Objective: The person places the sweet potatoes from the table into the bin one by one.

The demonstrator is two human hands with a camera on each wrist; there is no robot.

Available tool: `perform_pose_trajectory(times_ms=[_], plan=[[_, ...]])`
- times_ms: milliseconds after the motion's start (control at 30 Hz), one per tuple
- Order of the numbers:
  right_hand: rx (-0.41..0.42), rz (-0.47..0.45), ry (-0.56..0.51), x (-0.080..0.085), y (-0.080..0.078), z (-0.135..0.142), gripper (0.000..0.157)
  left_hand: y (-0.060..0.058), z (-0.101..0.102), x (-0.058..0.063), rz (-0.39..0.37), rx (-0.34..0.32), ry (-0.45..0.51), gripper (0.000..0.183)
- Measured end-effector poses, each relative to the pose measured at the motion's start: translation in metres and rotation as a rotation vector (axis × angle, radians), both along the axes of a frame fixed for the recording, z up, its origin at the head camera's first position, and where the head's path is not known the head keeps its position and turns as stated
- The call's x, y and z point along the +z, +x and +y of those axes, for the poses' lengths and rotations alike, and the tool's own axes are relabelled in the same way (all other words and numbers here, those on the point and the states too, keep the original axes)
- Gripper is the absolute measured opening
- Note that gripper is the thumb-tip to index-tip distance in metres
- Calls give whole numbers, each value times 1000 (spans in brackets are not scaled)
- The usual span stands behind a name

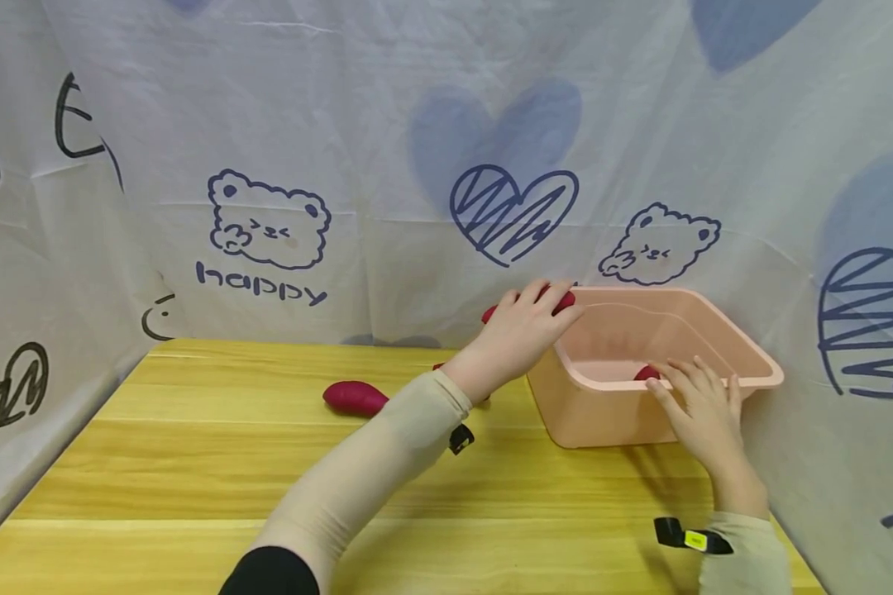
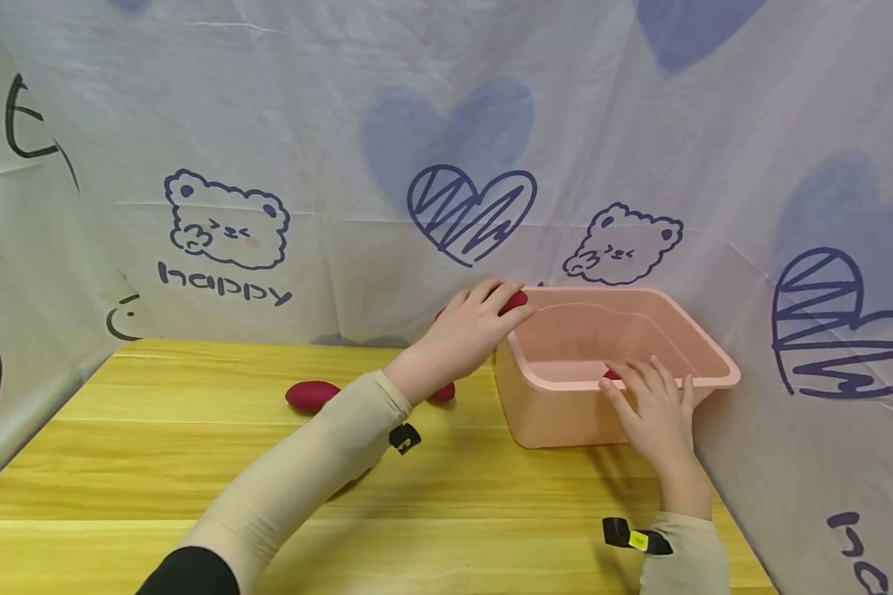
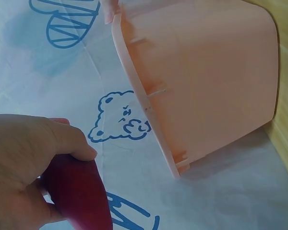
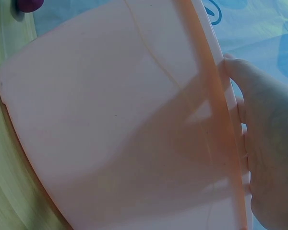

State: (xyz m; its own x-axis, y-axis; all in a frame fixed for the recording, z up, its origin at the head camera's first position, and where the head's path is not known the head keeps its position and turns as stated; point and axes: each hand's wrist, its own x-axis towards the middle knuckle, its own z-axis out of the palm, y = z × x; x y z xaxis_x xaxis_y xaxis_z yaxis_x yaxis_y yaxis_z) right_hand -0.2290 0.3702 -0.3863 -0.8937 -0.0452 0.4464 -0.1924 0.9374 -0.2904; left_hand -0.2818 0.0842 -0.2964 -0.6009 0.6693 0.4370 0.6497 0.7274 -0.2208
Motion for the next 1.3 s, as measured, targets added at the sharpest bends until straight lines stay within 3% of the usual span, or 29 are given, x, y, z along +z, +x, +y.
perform_pose_trajectory(times_ms=[300, 700, 1300], plan=[[4, 17, 2, 3, 0, 0, 56, -10, 18, 12, -22, 14, -24, 46], [7, 24, -1, 4, 1, 2, 54, -18, 50, 16, -17, 6, -35, 45], [-2, 2, 8, 2, 1, -1, 58, -25, 83, -3, 10, -40, -79, 44]])
